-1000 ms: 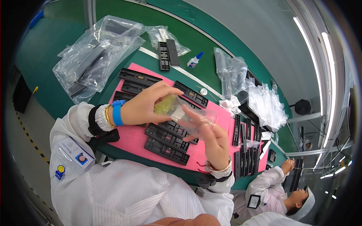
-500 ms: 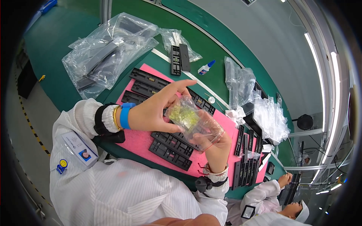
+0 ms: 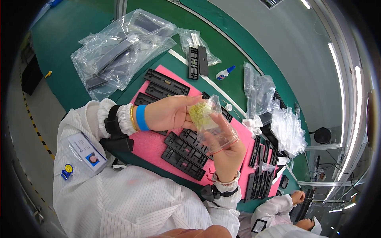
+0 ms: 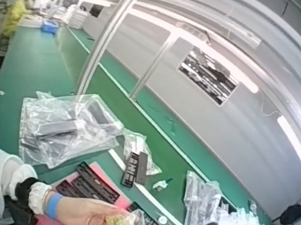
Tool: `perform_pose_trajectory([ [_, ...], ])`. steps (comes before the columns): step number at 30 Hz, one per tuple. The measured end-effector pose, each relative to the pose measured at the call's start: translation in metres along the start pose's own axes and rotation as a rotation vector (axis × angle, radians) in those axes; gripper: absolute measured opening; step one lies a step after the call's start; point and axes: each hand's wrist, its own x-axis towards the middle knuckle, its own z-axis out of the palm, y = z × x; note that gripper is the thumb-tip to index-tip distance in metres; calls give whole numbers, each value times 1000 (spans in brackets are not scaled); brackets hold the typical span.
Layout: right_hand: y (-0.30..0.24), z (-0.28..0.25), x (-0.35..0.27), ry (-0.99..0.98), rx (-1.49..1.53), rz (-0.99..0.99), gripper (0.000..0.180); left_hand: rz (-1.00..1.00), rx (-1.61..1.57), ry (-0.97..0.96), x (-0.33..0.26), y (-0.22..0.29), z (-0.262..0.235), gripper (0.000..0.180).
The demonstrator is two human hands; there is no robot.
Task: Assembling small electrical contacts into black plastic component housings at a factory workstation.
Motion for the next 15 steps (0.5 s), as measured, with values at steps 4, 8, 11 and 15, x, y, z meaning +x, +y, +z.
perform_pose_trajectory([
  [4,12,-2,1,52,-76,-85,48,14,-20,-9,-2,1,6,46],
  [8,21,-4,6,41,-360,-239,50,-2,-9,31,-5,-4,8,44],
  [11,18,-2,8,32,-455,-305,51,-58,-129,35,-6,-6,6,43],
  [15,16,3,8,36,-479,-366,45,-47,-153,28,-6,-8,9,42],
])
